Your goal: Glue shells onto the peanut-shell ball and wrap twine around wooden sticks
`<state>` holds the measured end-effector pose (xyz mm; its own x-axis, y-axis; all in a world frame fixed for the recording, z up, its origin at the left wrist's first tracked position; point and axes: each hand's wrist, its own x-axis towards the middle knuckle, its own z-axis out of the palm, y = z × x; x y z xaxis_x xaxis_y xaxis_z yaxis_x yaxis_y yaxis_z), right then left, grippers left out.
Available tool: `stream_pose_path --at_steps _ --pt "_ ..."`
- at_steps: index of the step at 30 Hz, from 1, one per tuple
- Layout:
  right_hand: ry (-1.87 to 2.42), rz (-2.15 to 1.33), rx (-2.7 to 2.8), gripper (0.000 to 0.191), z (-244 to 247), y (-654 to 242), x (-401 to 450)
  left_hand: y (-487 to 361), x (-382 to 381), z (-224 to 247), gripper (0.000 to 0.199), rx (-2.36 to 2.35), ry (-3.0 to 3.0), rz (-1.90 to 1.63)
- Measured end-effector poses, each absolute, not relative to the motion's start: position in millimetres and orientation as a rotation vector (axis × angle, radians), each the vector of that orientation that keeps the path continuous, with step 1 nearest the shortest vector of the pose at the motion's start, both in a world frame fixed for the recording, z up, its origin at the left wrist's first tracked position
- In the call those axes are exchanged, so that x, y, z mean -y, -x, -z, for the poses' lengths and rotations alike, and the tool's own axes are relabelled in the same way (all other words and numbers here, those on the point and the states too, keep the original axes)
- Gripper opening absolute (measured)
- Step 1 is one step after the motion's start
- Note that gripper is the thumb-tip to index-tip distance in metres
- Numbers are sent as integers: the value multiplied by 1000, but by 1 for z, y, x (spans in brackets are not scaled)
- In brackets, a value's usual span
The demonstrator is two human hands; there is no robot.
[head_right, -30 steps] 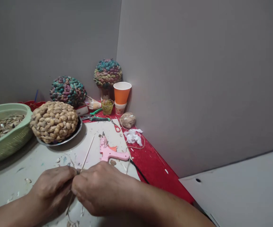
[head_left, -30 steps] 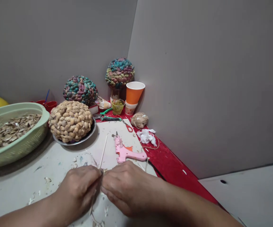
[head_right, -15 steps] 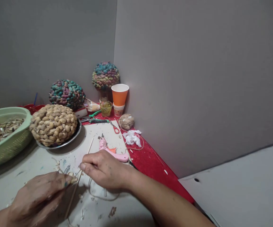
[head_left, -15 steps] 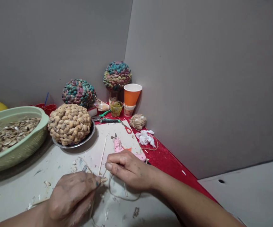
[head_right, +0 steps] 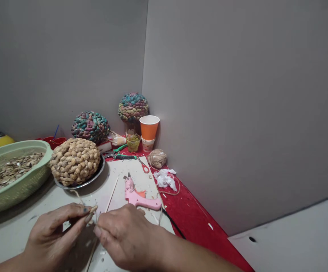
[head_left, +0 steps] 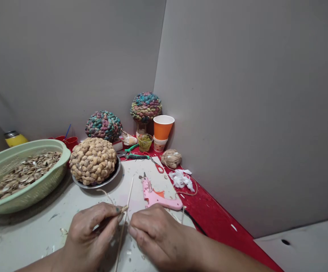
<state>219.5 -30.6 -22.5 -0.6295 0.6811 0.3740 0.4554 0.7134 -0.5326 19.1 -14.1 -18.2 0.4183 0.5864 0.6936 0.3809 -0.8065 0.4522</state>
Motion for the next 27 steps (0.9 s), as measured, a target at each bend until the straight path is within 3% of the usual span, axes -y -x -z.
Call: stream_pose_path --at_steps 11,20,27 --pt "603 -110 2439 32 29 -206 38 -26 16 25 19 -696 -2556 -1297" --pt "552 -84 2480 33 25 -208 42 -21 14 26 10 -480 -2671 -1189" --pt "478 -83 2553 22 29 -207 46 -22 10 30 23 -503 -2636 -1228"
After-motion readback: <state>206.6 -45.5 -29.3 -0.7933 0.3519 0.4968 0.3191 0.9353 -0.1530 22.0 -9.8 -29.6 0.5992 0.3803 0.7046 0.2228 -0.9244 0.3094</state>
